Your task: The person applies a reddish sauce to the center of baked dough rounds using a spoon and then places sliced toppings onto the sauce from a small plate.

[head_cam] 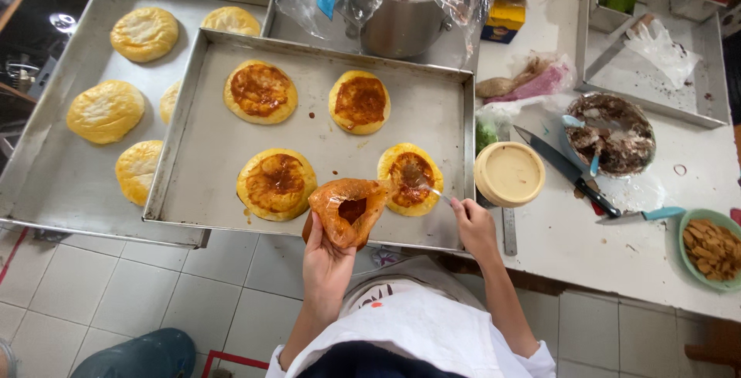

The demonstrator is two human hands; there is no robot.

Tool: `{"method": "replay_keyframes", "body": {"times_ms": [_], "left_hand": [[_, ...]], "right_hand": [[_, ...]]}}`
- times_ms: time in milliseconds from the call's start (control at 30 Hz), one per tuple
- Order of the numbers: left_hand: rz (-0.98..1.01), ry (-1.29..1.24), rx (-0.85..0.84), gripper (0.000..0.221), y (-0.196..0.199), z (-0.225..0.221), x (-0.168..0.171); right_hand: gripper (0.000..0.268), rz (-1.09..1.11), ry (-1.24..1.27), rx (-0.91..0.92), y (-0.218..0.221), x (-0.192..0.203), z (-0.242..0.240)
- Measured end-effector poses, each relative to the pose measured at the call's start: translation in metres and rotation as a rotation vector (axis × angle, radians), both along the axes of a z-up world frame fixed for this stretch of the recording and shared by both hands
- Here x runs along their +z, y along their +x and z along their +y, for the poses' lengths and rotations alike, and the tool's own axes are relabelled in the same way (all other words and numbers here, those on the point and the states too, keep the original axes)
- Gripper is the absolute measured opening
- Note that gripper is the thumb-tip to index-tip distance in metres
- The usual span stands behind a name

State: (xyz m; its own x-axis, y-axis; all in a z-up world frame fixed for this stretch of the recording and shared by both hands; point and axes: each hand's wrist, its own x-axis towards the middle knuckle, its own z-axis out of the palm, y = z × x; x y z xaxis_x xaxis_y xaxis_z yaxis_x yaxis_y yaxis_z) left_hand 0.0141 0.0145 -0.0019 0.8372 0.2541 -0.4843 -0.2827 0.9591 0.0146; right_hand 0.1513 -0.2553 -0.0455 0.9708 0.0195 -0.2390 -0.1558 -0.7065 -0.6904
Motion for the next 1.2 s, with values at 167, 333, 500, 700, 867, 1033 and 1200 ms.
{"method": "replay_keyframes", "body": {"times_ms": [167,333,500,700,867,1033,1200], "left_hand": [[-0.092,0.027,0.058,0.041,0.018,0.012,0.013],[-0.162,0.013,0.154,0.04,0.012,0.019,0.048],[-0.124,0.098,0.281,0.04,-0.02,0.01,0.099],[-0.245,0.15,0.503,0.042,-0.079,-0.001,0.135],[-0.151,0.188,0.718,0.039,-0.122,0.0,0.13],[-0.071,0.201,0.813,0.042,-0.155,0.013,0.125],[-0.025,0.21,0.828,0.046,-0.178,0.026,0.124]], "right_hand": [[0.022,-0.22,0.214,0.116,0.01,0.02,-0.012],[0.014,-0.144,0.674,0.109,0.025,0.035,-0.014],[0.014,-0.202,0.919,0.298,0.048,0.077,0.013],[0.008,-0.29,0.978,0.751,0.039,0.128,0.087],[0.01,-0.39,0.864,1.105,0.003,0.15,0.157],[0.022,-0.632,0.737,1.366,-0.029,0.168,0.204],[0.024,-0.765,0.633,1.475,-0.042,0.181,0.238]]}}
